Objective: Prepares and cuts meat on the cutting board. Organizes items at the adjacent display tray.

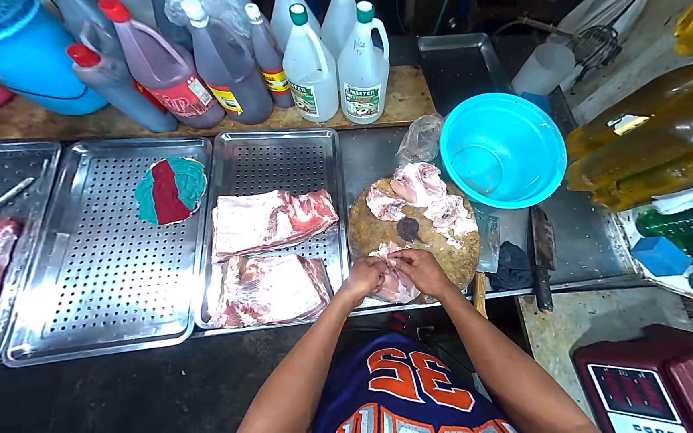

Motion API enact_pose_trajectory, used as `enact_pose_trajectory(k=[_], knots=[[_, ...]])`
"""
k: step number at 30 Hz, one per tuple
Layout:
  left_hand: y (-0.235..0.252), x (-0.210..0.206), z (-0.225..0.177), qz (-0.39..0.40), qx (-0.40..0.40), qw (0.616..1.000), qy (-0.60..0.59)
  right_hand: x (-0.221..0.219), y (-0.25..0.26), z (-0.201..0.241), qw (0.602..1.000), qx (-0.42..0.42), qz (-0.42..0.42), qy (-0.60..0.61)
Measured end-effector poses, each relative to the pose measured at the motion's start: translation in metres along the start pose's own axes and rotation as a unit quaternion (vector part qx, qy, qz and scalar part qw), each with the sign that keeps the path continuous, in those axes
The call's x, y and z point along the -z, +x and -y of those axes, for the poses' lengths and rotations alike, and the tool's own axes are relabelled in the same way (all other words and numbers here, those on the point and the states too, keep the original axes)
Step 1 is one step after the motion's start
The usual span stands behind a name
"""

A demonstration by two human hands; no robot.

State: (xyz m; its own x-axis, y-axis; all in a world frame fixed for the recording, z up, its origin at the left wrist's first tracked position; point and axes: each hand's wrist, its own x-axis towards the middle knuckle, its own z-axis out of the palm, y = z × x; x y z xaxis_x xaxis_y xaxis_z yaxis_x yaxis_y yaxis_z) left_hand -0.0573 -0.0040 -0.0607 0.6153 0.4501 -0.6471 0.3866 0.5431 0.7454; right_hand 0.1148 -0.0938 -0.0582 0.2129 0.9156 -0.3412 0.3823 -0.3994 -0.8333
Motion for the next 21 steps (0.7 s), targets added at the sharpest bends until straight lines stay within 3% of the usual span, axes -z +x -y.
enact_pose_trajectory(k=[5,10,12,17,21], knots=[[0.002,-0.002,0.002,0.015,-0.026,0.999,0.02,0.002,-0.001,0.004,0.999,-0.032,-0.005,-0.029],[0.002,-0.004,0.007,-0.004,-0.075,0.974,0.215,0.005,-0.005,0.002,0.997,-0.07,0.026,-0.003],[0.002,-0.005,0.004,-0.014,-0.066,0.968,0.242,0.006,-0.004,-0.002,0.997,-0.072,0.039,0.01],[0.009,-0.014,-0.011,-0.025,-0.011,0.972,0.235,0.014,-0.001,0.01,0.991,-0.115,0.063,0.033],[0.004,-0.003,-0.002,0.008,-0.039,0.988,0.147,0.008,-0.004,0.01,0.995,-0.042,0.035,0.078]])
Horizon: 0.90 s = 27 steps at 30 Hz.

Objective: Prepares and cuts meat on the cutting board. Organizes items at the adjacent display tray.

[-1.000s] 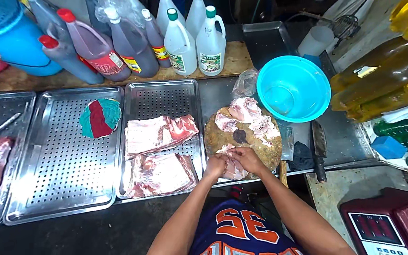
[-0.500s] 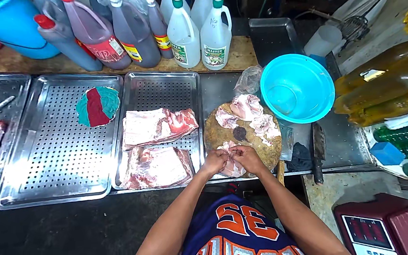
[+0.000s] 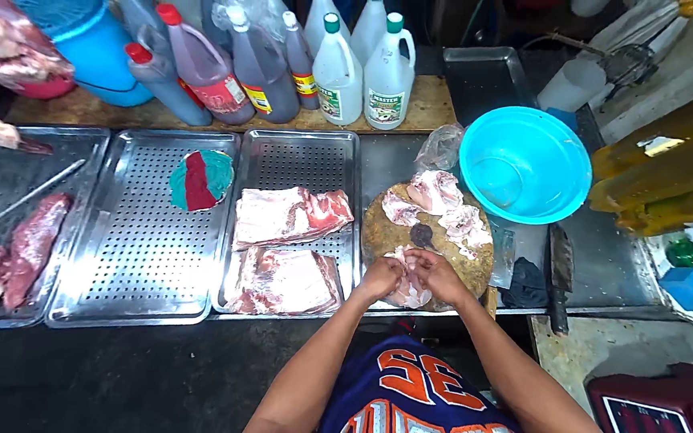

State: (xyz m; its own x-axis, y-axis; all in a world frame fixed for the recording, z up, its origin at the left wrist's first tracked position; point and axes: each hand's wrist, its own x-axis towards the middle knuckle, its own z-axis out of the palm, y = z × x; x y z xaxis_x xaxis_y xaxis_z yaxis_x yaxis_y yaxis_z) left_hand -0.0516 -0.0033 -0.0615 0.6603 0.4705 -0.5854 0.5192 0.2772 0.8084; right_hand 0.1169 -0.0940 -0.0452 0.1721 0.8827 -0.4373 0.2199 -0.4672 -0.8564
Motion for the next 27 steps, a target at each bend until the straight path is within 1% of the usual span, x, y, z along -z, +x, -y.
enact_pose_trajectory(k=[2,4,7,9,13,17,20,23,25,27], knots=[[-0.004,-0.002,0.008,-0.003,-0.023,0.999,-0.037,-0.002,-0.001,-0.005,0.997,0.059,-0.002,-0.048],[-0.005,-0.007,0.015,-0.024,-0.043,0.998,-0.037,0.0,-0.001,-0.007,0.985,0.107,0.009,-0.137],[-0.007,-0.013,0.017,-0.073,-0.07,0.994,0.032,0.005,0.001,-0.008,0.967,0.125,0.02,-0.22],[-0.011,-0.016,0.014,-0.09,-0.069,0.991,0.07,0.006,-0.002,-0.011,0.958,0.133,0.021,-0.254],[-0.017,-0.019,0.019,-0.108,-0.093,0.985,0.095,-0.001,-0.005,-0.02,0.942,0.159,0.0,-0.297],[-0.018,-0.024,0.03,-0.137,-0.137,0.976,0.1,-0.002,-0.006,-0.017,0.946,0.135,0.008,-0.294],[-0.014,-0.026,0.026,-0.154,-0.134,0.965,0.167,0.0,-0.006,-0.011,0.951,0.107,0.005,-0.291],[-0.012,-0.023,0.027,-0.149,-0.147,0.951,0.228,-0.002,-0.005,-0.006,0.95,0.085,0.005,-0.301],[-0.01,-0.023,0.025,-0.135,-0.166,0.948,0.236,-0.002,-0.007,-0.005,0.948,0.07,-0.006,-0.311],[-0.012,-0.026,0.025,-0.128,-0.197,0.947,0.219,-0.007,-0.011,-0.004,0.948,0.067,-0.035,-0.309]])
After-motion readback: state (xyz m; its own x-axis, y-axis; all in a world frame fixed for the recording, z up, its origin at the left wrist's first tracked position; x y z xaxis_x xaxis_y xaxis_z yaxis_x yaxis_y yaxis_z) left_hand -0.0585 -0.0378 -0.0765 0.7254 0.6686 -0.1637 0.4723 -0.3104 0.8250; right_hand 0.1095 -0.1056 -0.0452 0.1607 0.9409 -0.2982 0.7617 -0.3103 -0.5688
